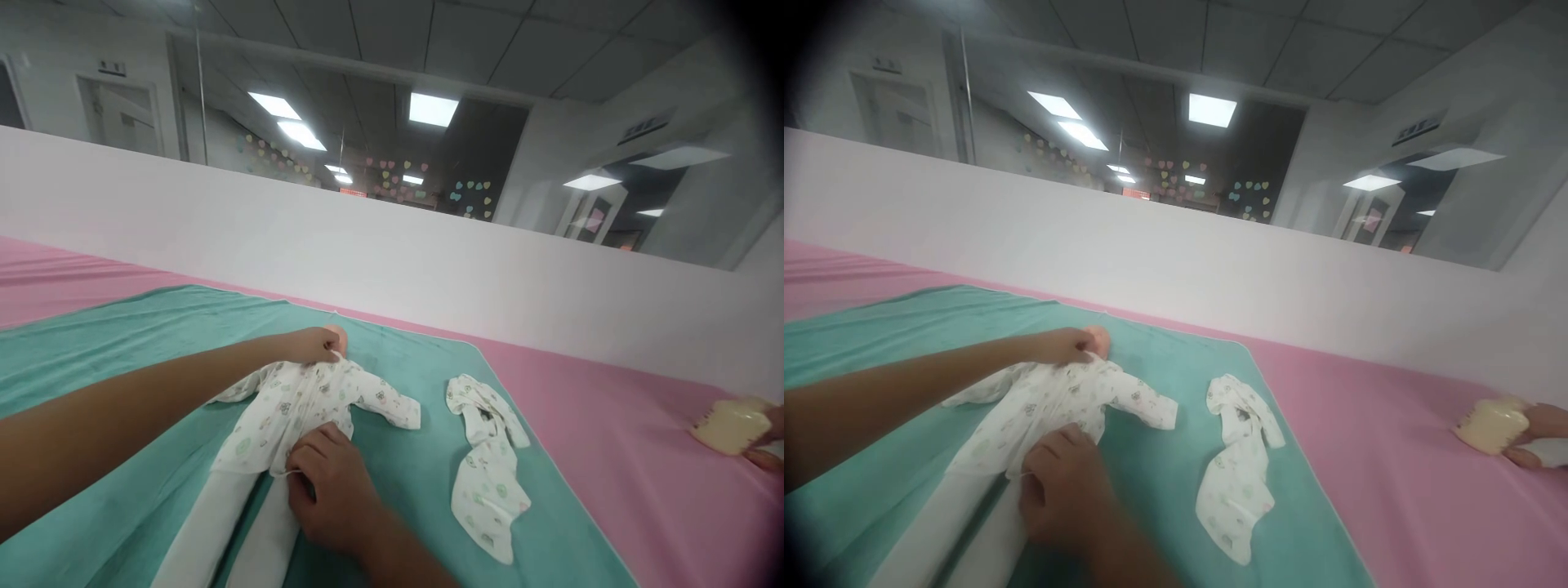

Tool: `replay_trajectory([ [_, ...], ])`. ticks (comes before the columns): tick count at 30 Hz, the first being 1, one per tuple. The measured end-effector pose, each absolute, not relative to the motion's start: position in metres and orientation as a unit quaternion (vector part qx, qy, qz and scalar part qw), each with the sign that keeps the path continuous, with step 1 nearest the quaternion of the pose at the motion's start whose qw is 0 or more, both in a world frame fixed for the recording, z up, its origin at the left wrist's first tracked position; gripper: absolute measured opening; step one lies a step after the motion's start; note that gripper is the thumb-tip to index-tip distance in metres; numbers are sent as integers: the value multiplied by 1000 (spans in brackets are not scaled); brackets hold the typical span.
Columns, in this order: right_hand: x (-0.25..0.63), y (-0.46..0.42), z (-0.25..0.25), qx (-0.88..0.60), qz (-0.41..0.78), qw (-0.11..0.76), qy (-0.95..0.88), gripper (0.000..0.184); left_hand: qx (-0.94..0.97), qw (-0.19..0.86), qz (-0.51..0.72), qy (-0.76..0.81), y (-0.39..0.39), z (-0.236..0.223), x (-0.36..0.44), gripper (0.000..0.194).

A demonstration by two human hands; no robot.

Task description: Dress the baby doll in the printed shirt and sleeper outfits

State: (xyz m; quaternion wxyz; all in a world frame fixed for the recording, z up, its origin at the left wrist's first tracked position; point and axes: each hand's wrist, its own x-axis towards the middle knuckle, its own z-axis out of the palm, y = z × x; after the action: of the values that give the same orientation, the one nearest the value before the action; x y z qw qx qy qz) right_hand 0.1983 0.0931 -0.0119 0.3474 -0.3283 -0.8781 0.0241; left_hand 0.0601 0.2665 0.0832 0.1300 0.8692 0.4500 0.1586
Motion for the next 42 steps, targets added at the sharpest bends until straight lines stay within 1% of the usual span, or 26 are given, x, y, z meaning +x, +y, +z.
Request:
replay_trajectory([
  [3, 200, 93, -11, -322, 28, 353, -878, 11, 877, 134, 152, 436, 270, 83, 63, 22],
  [7, 201, 93, -9, -301, 25, 357, -884, 10, 866, 94, 158, 464, 269, 72, 66, 22],
  [11, 200, 91, -6, -296, 1, 358, -885, 12, 839, 42, 225, 493, 265, 63, 67, 23],
  [13, 199, 90, -5, -307, -10, 356, -883, 12, 825, 40, 251, 505, 262, 61, 67, 25],
  [18, 198, 92, -7, -315, -10, 347, -883, 11, 796, 102, 319, 505, 253, 53, 60, 29],
  [23, 198, 93, -7, -290, 13, 364, -885, 11, 749, 184, 364, 523, 249, 43, 50, 36],
  [30, 193, 89, 1, -296, 16, 401, -867, 8, 707, 267, 417, 505, 252, 34, 42, 27],
  [36, 199, 92, 2, -290, 43, 346, -891, 13, 713, 300, 449, 446, 257, 22, 26, 23],
  [38, 201, 88, -1, -326, 59, 375, -866, 16, 713, 310, 464, 425, 259, 18, 19, 23],
  [40, 200, 83, -3, -385, 103, 445, -802, 18, 708, 325, 472, 412, 262, 14, 13, 23],
  [42, 194, 83, -1, -443, 138, 510, -724, 28, 694, 345, 477, 415, 265, 10, 7, 21],
])
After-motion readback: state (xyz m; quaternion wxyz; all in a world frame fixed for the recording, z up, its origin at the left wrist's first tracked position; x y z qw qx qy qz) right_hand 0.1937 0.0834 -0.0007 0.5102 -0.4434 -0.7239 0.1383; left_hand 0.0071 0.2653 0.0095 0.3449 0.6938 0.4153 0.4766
